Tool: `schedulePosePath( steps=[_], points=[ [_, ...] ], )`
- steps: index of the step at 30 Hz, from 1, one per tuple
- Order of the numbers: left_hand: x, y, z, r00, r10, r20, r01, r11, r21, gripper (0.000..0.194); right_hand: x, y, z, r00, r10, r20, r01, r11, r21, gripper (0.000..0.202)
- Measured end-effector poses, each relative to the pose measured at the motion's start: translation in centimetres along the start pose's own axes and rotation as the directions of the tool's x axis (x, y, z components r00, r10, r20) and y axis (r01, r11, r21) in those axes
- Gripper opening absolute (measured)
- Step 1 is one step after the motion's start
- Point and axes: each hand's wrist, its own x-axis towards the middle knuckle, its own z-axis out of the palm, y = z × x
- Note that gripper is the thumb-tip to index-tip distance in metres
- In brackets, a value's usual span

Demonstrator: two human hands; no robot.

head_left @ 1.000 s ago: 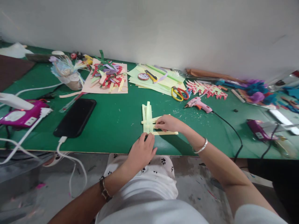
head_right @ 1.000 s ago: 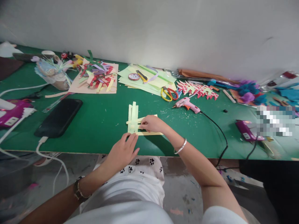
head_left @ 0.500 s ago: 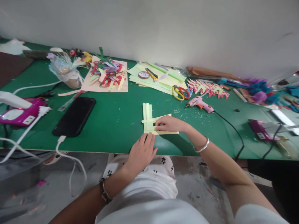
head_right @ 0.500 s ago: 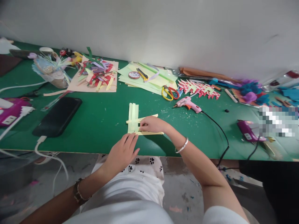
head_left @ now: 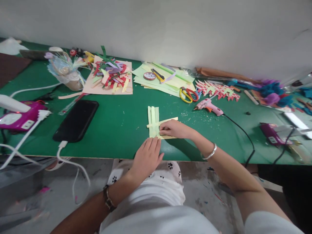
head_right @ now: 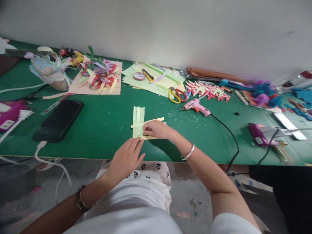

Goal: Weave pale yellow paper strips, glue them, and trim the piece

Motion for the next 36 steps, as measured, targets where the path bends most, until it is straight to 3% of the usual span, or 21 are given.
schedulePosePath(
  steps=[7,14,21,28,36],
  points=[
    [-0.3,0.0,0.0,0.999,-0.017,-0.03,0.017,1.0,-0.006,0.045,0.0,0.7,0.1,0.999,-0.004,-0.051,0.005,1.0,0.012,0.018],
    [-0.3,0.4,-0.8,0.994,-0.1,0.032,0.101,0.994,-0.044,0.044,-0.2,0.9,0.6,0.997,-0.003,-0.074,0.004,1.0,0.021,0.018],
    [-0.5,0.4,-0.4,0.997,-0.078,-0.003,0.078,0.997,-0.021,0.046,-0.2,1.3,1.3,0.989,-0.045,-0.139,0.038,0.998,-0.053,0.017],
    [-0.6,0.3,-0.5,0.997,-0.075,-0.008,0.075,0.997,-0.018,0.046,-0.1,1.4,0.9,0.996,-0.089,-0.032,0.089,0.996,-0.005,0.015],
    [-0.7,0.1,-0.5,0.997,-0.07,-0.023,0.07,0.997,-0.014,0.046,0.1,1.3,0.9,0.997,-0.064,-0.051,0.066,0.997,0.035,0.01]
  ],
)
